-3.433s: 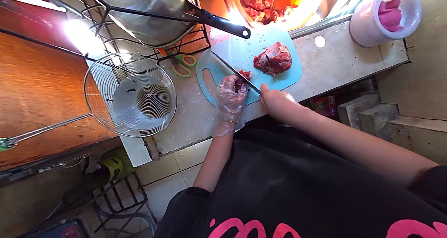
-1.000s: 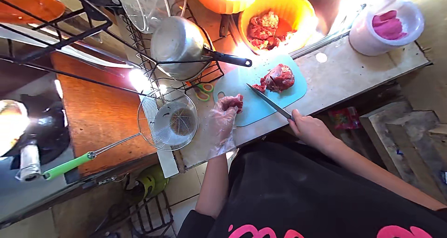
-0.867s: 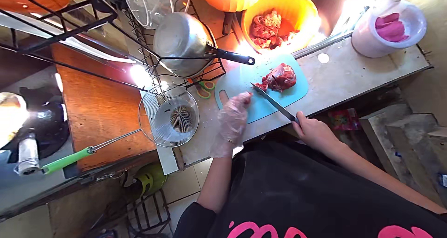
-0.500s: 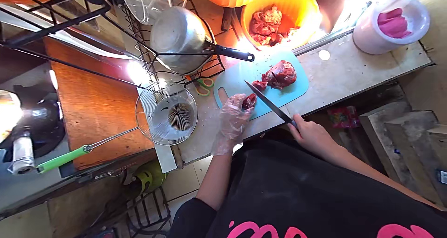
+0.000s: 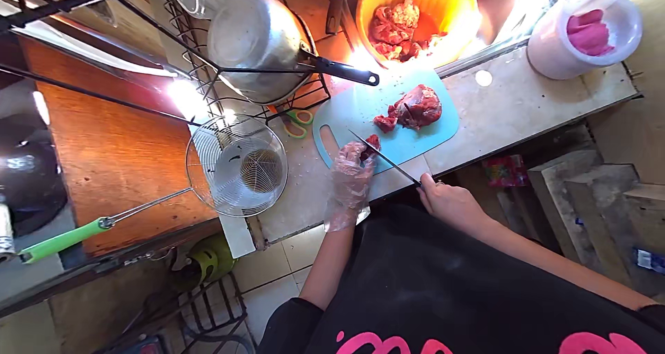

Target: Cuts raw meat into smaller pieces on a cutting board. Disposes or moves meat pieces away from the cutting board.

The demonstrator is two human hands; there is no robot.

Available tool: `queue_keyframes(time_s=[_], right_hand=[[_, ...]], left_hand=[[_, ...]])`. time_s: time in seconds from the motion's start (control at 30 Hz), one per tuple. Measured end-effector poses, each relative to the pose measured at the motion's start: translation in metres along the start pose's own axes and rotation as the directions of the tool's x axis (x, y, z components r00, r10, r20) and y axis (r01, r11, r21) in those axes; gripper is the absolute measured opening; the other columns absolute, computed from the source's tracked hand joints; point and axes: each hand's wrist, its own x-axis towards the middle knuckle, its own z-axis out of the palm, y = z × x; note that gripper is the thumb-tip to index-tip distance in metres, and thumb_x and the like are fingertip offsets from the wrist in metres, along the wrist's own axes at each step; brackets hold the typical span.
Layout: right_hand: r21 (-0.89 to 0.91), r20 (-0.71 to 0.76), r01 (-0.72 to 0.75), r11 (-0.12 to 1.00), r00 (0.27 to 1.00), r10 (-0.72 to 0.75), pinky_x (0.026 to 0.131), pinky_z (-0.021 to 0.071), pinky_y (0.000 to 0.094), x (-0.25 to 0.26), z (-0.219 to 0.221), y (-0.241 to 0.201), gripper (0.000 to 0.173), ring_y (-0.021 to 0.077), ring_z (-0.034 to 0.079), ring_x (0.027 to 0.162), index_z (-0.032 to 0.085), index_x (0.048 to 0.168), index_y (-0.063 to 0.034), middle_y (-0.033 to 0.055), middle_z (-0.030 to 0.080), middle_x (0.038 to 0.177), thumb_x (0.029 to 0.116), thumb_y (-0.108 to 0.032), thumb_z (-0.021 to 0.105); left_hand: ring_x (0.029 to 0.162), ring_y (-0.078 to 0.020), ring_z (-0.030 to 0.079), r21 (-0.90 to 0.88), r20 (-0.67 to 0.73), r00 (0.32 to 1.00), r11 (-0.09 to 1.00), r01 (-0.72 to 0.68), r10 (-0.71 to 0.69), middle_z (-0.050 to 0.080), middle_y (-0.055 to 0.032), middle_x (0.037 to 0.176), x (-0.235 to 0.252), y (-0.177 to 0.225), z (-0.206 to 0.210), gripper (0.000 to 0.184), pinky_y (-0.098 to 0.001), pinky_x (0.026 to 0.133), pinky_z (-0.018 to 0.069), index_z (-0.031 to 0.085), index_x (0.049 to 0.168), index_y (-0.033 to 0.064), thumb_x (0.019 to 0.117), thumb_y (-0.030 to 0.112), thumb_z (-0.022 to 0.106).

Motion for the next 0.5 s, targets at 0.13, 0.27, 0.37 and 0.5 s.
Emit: queue_keyframes(time_s=[0.13, 0.27, 0.37, 0.5], right_hand=[[-0.05, 0.06, -0.042, 0.998, 0.997, 0.045, 0.081, 0.0548, 0.0551, 0.004, -0.006, -0.009, 0.038, 0.0454, 0.071, 0.1, 0.049, 0.135, 0.0022, 0.0271, 0.069, 0.102, 0.1138, -0.022, 0.028], [-0.082, 0.071, 0.001, 0.997, 0.997, 0.005, 0.079, 0.0549, 0.0544, 0.017, -0.011, -0.014, 0.032, 0.0441, 0.071, 0.1, 0.048, 0.135, 0.0018, 0.0253, 0.069, 0.101, 0.112, -0.013, 0.032], [-0.093, -0.03, 0.083, 0.992, 0.996, -0.086, 0.072, 0.056, 0.0538, 0.037, -0.009, -0.02, 0.024, 0.0439, 0.072, 0.09, 0.05, 0.129, 0.0022, 0.0236, 0.069, 0.094, 0.1081, -0.004, 0.04], [-0.159, 0.032, 0.075, 0.984, 0.997, -0.071, 0.071, 0.0559, 0.0529, 0.055, -0.027, -0.037, 0.028, 0.0434, 0.072, 0.093, 0.044, 0.135, -0.0007, 0.0231, 0.068, 0.096, 0.1071, 0.0, 0.041]], left_hand=[[0.116, -0.0275, 0.068, 0.008, -0.01, 1.0, 1.0, 0.001, -0.001, 0.071, -0.0145, 0.119, -0.005, -0.001, 0.006, 0.019, -0.0461, 0.102, 0.0538, 0.073, 0.109, 0.0048, 0.0929, 0.016, 0.073], [0.121, -0.0296, 0.065, 0.008, 0.017, 0.999, 0.999, 0.043, -0.043, 0.068, -0.0155, 0.127, -0.014, 0.006, 0.0, 0.023, -0.0482, 0.103, 0.052, 0.072, 0.114, 0.0055, 0.0936, 0.015, 0.072], [0.12, -0.0311, 0.065, 0.036, 0.058, 0.994, 0.996, 0.087, -0.089, 0.067, -0.0163, 0.128, -0.018, 0.015, -0.008, 0.024, -0.0497, 0.102, 0.0525, 0.071, 0.116, 0.0054, 0.0943, 0.015, 0.072], [0.119, -0.0305, 0.065, 0.057, 0.06, 0.994, 0.994, 0.091, -0.094, 0.066, -0.0157, 0.13, -0.018, 0.016, -0.006, 0.022, -0.0503, 0.101, 0.0532, 0.07, 0.116, 0.0069, 0.0973, 0.019, 0.069]])
